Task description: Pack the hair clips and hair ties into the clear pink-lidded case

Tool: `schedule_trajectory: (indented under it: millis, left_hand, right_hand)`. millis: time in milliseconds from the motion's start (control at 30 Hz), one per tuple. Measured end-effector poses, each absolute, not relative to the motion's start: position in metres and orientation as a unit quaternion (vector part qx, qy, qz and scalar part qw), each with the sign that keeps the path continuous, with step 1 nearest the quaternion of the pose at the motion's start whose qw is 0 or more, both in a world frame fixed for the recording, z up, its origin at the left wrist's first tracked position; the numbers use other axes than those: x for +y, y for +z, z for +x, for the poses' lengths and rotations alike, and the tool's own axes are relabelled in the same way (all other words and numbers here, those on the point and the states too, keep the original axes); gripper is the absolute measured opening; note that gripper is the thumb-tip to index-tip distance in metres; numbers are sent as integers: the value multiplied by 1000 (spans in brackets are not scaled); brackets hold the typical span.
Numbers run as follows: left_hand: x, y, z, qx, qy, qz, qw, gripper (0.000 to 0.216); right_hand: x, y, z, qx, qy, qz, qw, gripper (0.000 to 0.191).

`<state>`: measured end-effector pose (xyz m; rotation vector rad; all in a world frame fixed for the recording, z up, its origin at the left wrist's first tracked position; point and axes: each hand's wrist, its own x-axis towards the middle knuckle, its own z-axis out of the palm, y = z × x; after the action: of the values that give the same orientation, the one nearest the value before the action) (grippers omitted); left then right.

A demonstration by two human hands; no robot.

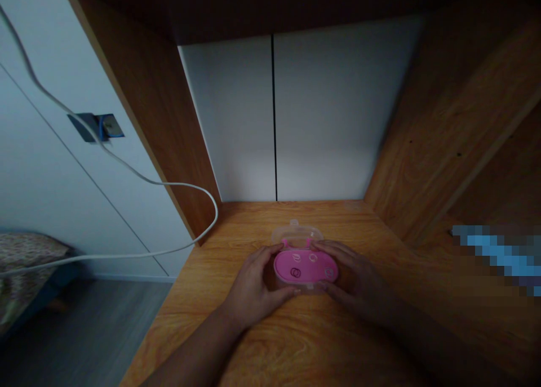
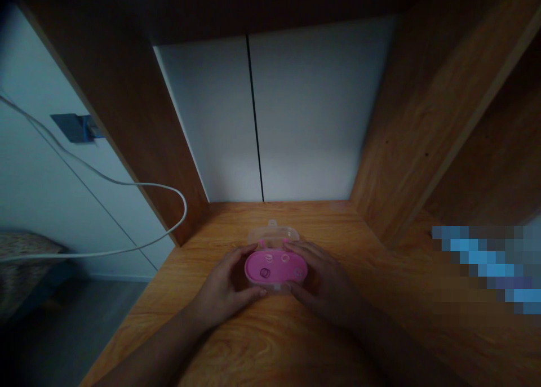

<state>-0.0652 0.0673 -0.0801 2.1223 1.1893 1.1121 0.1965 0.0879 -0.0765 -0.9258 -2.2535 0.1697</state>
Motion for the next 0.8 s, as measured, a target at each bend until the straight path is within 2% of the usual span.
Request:
schedule_trajectory:
  millis: [167,533,800]
  left_hand:
    - [67,-71,-65,455,425,744,242,46]
    - [68,-73,-65,465,427,744,219,51]
    - [70,-76,-61,457,467,695,300,51]
  right_hand:
    - [88,-75,197,-870,71,-349,341,58]
    - [87,-76,197,-867,97,-346,346,65]
    - [91,-83,197,-874,82,-346,332,69]
